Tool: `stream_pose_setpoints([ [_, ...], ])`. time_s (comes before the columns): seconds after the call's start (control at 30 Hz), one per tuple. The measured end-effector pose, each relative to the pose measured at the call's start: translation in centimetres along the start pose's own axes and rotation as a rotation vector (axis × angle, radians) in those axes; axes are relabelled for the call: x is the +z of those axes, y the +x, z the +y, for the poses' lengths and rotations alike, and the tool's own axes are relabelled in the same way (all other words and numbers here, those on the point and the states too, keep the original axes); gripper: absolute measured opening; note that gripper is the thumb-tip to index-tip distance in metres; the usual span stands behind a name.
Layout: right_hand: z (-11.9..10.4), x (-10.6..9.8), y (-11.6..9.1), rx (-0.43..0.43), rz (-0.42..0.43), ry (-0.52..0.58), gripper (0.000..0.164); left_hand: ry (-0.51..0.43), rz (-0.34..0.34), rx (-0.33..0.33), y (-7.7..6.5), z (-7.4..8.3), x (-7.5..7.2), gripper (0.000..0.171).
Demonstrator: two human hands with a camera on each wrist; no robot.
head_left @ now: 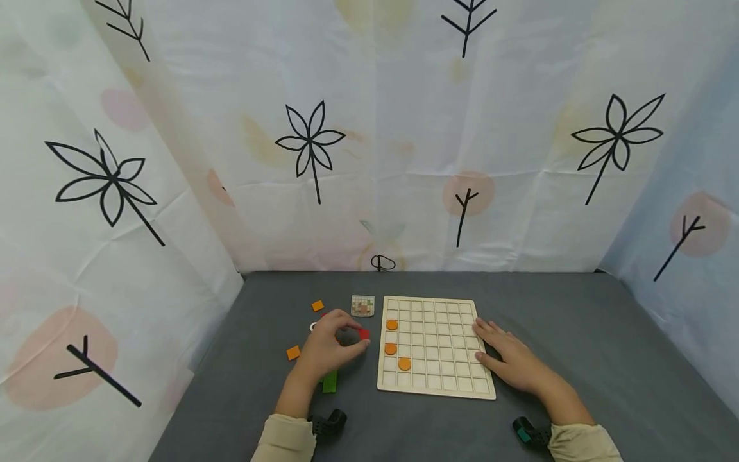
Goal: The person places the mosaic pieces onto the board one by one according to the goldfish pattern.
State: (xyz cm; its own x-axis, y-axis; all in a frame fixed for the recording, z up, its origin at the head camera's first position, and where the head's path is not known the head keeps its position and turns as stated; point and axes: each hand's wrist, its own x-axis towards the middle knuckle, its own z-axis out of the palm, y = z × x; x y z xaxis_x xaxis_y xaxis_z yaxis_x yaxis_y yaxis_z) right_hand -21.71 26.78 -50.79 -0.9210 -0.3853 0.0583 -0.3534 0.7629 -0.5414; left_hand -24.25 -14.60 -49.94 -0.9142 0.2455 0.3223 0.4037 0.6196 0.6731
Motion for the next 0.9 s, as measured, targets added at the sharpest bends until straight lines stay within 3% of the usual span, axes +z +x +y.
stream_pose_setpoints([
  [0.33,0.1,-0.2,0.1,-0.004,-0.008,0.005,0.068,-0.031,-0.142,0.132,-0.4,3.6,4.4,0.020],
  [0.63,-0.3,-0.3,0.1,-0.022,0.004,0.001,0.067,0.054,-0.175,0.152,-0.4,4.8,6.5,0.025],
  [0.9,-0.2,-0.1,0.0,-0.020,0.003,-0.001,0.067,0.217,-0.133,0.212,-0.4,5.0,7.8,0.026],
])
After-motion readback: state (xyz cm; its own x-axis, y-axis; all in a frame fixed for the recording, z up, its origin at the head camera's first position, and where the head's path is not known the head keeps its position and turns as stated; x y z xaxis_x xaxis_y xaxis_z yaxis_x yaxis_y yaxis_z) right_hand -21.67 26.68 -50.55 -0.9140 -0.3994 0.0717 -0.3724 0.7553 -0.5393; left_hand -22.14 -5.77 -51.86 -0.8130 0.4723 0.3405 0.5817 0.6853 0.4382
